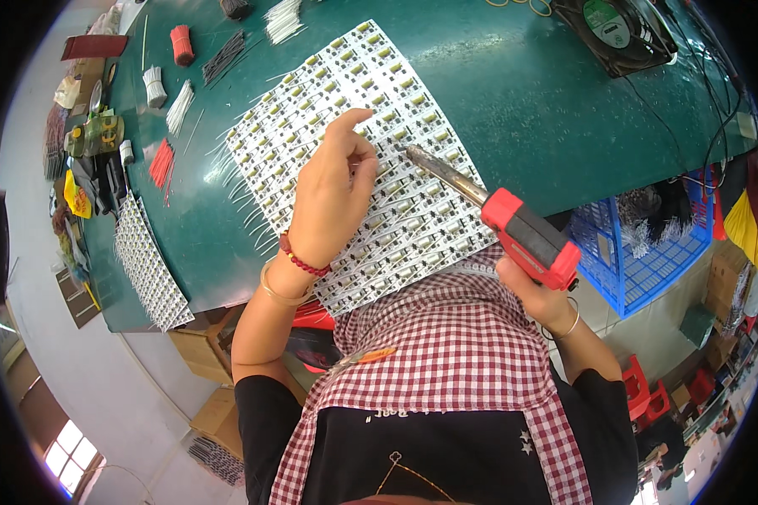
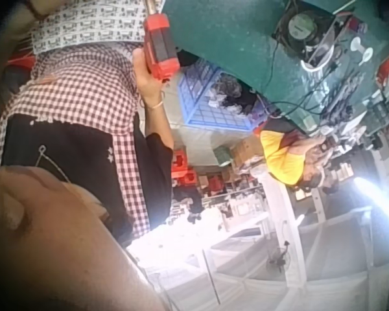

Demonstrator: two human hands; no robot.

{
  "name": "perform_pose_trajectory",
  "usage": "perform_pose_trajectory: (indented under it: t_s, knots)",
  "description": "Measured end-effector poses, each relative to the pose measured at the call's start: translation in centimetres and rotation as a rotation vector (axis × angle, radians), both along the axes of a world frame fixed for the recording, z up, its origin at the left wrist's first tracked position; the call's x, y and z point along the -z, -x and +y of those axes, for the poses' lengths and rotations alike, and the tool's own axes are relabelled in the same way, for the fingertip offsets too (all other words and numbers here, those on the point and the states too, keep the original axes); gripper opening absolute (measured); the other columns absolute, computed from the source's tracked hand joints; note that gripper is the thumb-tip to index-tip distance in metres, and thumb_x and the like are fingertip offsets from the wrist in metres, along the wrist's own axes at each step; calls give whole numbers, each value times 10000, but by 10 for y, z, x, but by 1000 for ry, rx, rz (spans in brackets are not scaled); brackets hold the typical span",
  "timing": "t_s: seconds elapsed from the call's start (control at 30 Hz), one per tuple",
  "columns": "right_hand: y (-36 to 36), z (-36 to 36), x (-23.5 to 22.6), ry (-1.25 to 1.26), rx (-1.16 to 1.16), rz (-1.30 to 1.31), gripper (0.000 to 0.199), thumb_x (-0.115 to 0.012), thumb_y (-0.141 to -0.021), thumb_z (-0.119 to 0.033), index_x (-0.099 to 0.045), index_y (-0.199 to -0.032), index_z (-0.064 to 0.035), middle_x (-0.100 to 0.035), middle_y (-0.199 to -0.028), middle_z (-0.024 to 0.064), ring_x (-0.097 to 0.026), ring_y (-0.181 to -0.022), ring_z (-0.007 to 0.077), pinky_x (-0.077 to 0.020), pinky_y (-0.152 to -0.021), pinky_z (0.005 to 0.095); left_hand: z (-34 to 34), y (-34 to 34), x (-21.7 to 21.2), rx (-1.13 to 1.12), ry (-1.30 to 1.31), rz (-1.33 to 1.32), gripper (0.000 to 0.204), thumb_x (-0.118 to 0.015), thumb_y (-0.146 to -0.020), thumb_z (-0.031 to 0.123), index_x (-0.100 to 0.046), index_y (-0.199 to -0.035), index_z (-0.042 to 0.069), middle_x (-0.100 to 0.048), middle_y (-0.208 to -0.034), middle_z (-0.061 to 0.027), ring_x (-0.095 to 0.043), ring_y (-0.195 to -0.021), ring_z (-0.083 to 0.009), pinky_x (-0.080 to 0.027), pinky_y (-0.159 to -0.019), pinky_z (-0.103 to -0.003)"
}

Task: The person solders electronic components onto a circuit board panel using a soldering iron while positioning the parts by hand.

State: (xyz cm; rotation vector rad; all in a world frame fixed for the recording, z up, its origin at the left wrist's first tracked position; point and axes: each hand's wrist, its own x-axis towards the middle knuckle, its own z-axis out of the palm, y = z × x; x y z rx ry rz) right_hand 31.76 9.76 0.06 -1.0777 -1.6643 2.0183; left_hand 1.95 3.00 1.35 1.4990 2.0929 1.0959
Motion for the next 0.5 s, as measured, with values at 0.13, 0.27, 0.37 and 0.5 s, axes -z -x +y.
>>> perform_pose_trajectory:
  t_s: [0.13,0.27,0.37,0.5]
  knots:
    - [-2,0,3,-1,-18,-12,128,-673,-885,-54,-636,-999,-9,-612,-842,6,-558,-750,94,-464,-673,285,4,1,-5,58,62,32,471,-593,-814,-71,-459,-1257,15,-586,-768,-101,-614,-705,-273,-491,-653,-360]
    - [-3,0,5,-128,-101,-13,224,-621,-911,-54,-561,-1118,8,-577,-789,27,-541,-699,114,-468,-648,295,8,2,-2,64,91,61,489,-583,-805,-75,-444,-1266,12,-577,-762,-122,-608,-718,-310,-485,-660,-393]
    - [0,1,-1,-101,-101,-49,154,-668,-889,-55,-629,-1032,-14,-612,-875,11,-563,-793,108,-469,-698,290,11,2,-4,94,126,128,486,-570,-804,-77,-435,-1263,8,-573,-755,-139,-601,-718,-331,-476,-657,-422]
    - [7,-1,-9,-134,-78,-75,166,-664,-886,-46,-626,-1043,-7,-610,-869,22,-571,-792,126,-472,-703,301,14,3,-7,129,162,147,446,-553,-816,-69,-435,-1241,1,-572,-737,-164,-594,-721,-357,-469,-657,-447]
